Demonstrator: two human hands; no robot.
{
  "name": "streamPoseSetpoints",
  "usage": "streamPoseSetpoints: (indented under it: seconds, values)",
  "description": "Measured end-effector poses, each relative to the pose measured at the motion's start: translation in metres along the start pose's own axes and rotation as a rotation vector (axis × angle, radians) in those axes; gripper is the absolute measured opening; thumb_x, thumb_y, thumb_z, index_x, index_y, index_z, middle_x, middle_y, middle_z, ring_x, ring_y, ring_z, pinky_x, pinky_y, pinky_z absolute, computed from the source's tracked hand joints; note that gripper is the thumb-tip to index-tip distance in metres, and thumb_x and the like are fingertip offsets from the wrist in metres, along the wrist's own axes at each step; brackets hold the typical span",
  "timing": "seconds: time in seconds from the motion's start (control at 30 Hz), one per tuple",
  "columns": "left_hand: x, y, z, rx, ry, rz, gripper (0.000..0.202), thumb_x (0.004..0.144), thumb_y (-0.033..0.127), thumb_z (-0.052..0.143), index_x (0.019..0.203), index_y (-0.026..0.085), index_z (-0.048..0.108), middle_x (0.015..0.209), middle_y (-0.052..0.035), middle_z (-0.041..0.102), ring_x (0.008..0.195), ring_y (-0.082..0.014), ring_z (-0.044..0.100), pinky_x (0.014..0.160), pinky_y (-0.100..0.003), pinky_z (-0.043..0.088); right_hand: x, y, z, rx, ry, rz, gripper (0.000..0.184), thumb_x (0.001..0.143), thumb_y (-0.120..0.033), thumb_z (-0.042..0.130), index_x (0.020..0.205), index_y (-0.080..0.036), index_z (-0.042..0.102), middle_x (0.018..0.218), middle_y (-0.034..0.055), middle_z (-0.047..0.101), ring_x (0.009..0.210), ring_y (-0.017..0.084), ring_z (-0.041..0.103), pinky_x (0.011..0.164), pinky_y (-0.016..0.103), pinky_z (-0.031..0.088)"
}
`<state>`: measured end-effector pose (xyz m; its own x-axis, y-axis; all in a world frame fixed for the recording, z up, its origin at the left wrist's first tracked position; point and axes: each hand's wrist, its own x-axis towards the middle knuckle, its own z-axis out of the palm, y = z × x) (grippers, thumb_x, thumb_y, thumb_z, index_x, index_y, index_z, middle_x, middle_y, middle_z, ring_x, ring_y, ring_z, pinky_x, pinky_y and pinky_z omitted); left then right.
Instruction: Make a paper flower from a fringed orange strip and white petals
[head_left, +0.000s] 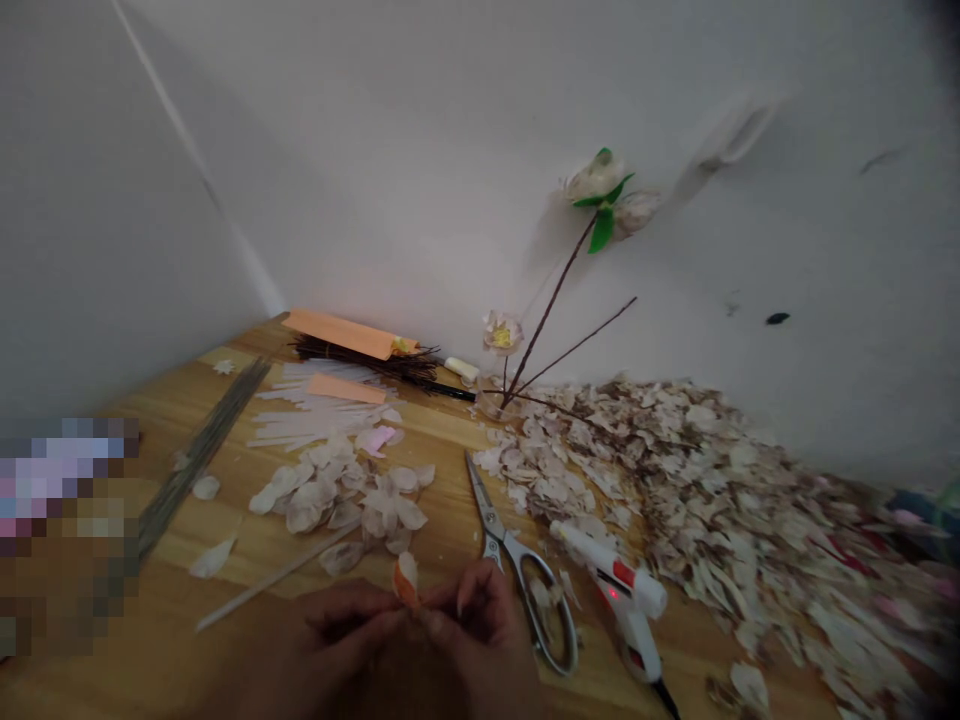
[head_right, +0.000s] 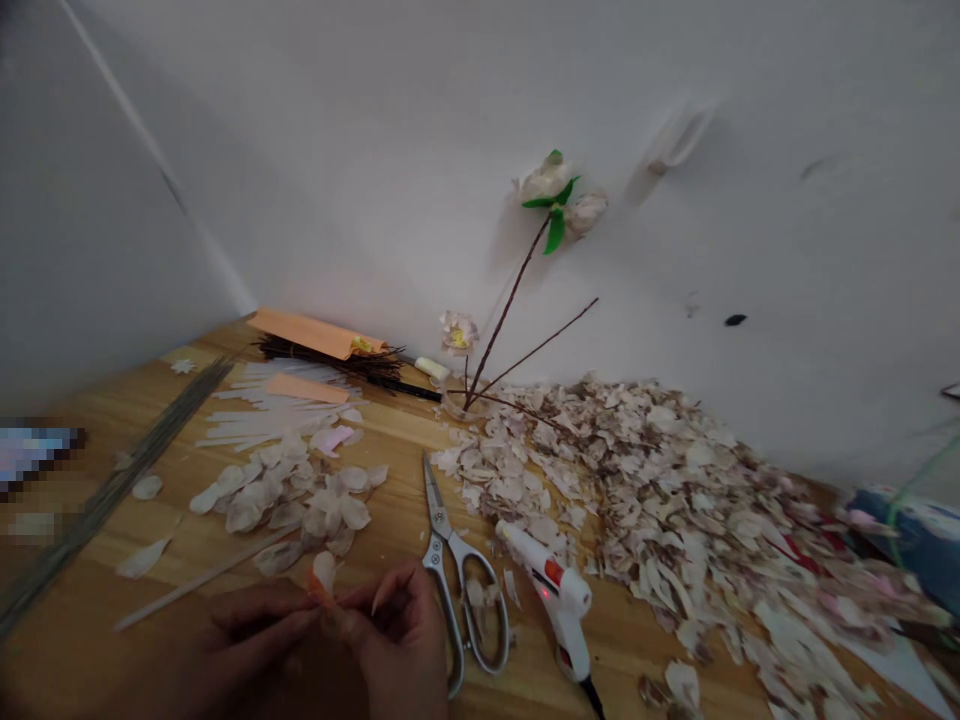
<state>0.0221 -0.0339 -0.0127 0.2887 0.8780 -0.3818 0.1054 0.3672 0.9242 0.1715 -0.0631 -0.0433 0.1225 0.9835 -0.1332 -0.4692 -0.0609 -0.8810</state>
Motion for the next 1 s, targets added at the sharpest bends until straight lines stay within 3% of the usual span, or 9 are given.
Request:
streamPoseSetpoints:
  seconds: [0.33,1.0]
  values:
    - [0.002,-0.009,-0.003,-0.187,-0.079,-0.053,0.017,0.063,0.037,0.072,0.076,0.027,0.074,0.076,-0.0003,0.071,0.071,-0.0183,0.060,0.064,-0.025,0.045,0.001,-0.003,0.002,0.068,0.017,0.030,0.033,0.059,-0.018,0.079,0.063,-0.023,0.047,0.065,-0.0054,0.068,0.058,0.010,0.059,0.055,0.020,0.045]
    - [0.004,-0.011,-0.002,-0.135,-0.058,-0.043,0.016,0.063,0.038,0.071,0.061,0.023,0.072,0.056,0.0017,0.063,0.058,-0.0126,0.054,0.059,-0.021,0.042,0.003,-0.003,-0.001,-0.044,-0.020,-0.013,0.030,0.062,-0.019,0.076,0.064,-0.023,0.047,0.067,-0.0045,0.069,0.061,0.011,0.060,0.057,0.022,0.046]
